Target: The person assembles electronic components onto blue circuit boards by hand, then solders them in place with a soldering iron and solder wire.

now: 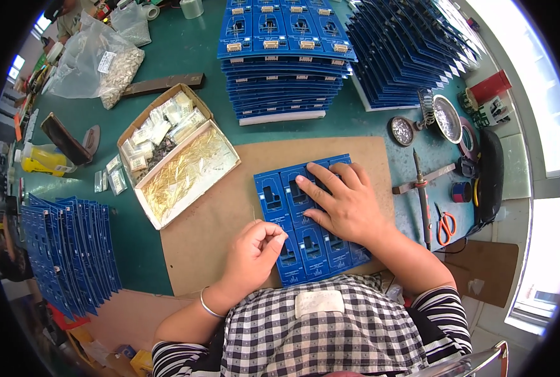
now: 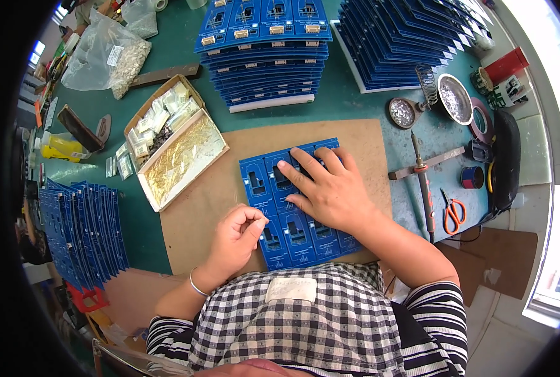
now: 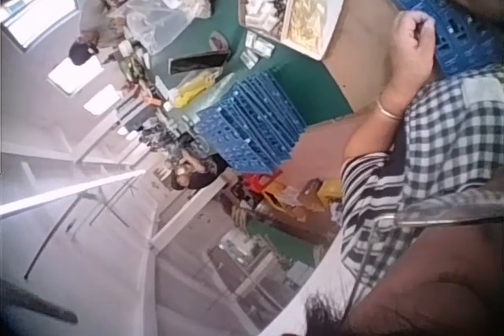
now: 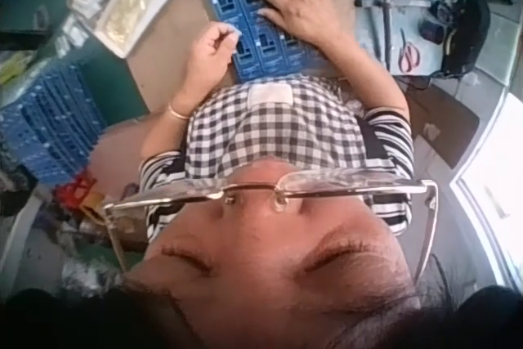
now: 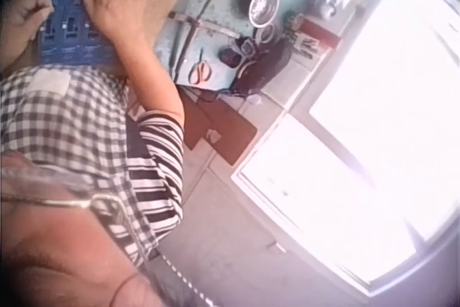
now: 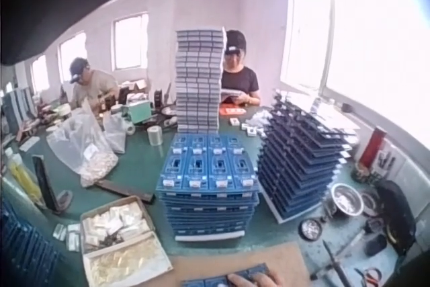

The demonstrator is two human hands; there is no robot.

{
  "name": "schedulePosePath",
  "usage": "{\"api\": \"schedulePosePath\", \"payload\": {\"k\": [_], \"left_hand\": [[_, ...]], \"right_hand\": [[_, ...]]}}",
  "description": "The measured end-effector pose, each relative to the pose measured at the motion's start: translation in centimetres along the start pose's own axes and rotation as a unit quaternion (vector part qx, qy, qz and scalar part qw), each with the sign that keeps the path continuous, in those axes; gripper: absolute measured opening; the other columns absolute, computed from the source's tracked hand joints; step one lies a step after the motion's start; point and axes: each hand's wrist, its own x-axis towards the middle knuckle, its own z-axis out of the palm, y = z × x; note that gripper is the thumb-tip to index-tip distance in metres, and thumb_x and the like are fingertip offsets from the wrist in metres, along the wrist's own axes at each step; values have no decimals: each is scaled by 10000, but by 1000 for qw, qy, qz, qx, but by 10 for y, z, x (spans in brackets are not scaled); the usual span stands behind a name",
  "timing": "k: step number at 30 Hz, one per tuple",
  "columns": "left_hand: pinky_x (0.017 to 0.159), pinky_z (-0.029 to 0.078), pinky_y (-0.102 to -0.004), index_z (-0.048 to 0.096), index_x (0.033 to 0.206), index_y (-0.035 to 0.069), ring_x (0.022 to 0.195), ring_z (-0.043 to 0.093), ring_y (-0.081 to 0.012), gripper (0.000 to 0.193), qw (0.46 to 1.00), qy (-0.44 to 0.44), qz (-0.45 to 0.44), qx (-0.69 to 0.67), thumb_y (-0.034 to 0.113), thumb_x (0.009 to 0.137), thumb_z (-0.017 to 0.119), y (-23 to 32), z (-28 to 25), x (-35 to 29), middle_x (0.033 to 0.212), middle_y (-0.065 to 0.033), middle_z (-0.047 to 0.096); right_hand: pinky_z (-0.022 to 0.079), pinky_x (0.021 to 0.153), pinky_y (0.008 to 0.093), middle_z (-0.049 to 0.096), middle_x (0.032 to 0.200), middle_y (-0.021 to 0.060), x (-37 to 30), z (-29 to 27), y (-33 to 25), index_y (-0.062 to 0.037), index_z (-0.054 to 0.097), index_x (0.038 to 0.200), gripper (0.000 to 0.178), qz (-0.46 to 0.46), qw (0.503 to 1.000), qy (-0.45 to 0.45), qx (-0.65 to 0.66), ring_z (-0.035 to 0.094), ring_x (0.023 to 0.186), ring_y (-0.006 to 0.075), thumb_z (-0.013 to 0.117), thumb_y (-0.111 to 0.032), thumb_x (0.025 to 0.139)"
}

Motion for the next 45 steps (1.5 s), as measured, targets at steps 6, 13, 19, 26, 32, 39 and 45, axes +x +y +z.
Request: {"api": "schedulePosePath", "payload": {"k": [6,13,19,26,32,39,45], "left_hand": [[590,425,-211,606,912,1,655,503,-62,70,997,-30,22,-72,72,913,604,-7,3,5,850,-35,548],[562,406,-229,611,910,4,618,495,-85,89,992,-46,111,31,92,905,616,30,-2,24,815,-45,537],[554,415,-236,614,907,3,607,504,-89,102,994,-43,101,10,102,892,631,11,-3,41,796,-46,544],[564,433,-253,628,876,0,627,537,-112,73,993,-53,86,61,68,865,651,24,-7,39,799,-60,566],[569,451,-296,635,862,2,628,564,-197,83,987,-68,112,98,69,836,675,24,-9,37,767,-98,582],[627,483,-398,636,848,11,725,600,-338,81,961,-70,162,214,73,805,665,23,-10,36,797,-151,607],[609,476,-367,631,854,11,671,584,-289,66,961,-88,170,199,55,812,656,23,-9,35,797,-126,586]], "right_hand": [[393,949,441,527,1304,74,-1,-8,-11,-123,589,1255,559,2,999,-11,-31,504,1100,271,684,-392,774],[391,943,434,543,1257,88,5,-14,-3,-88,603,1230,550,45,997,-33,62,513,1079,275,686,-380,771],[369,945,448,582,1177,87,3,-15,-3,-116,651,1170,422,-6,997,-10,72,526,1048,282,688,-289,787],[369,863,363,632,960,16,17,-21,-11,-131,708,926,150,56,948,3,313,553,929,208,705,-148,777],[372,832,348,632,882,17,23,-23,-15,-110,710,844,120,34,946,-39,321,566,872,205,742,-93,729],[369,822,369,598,867,-7,20,-30,-35,-126,636,833,142,-60,994,14,96,542,843,167,687,-144,702],[382,818,383,565,839,35,7,-15,-31,-112,580,785,124,20,980,37,194,539,822,227,668,-110,697]]}}
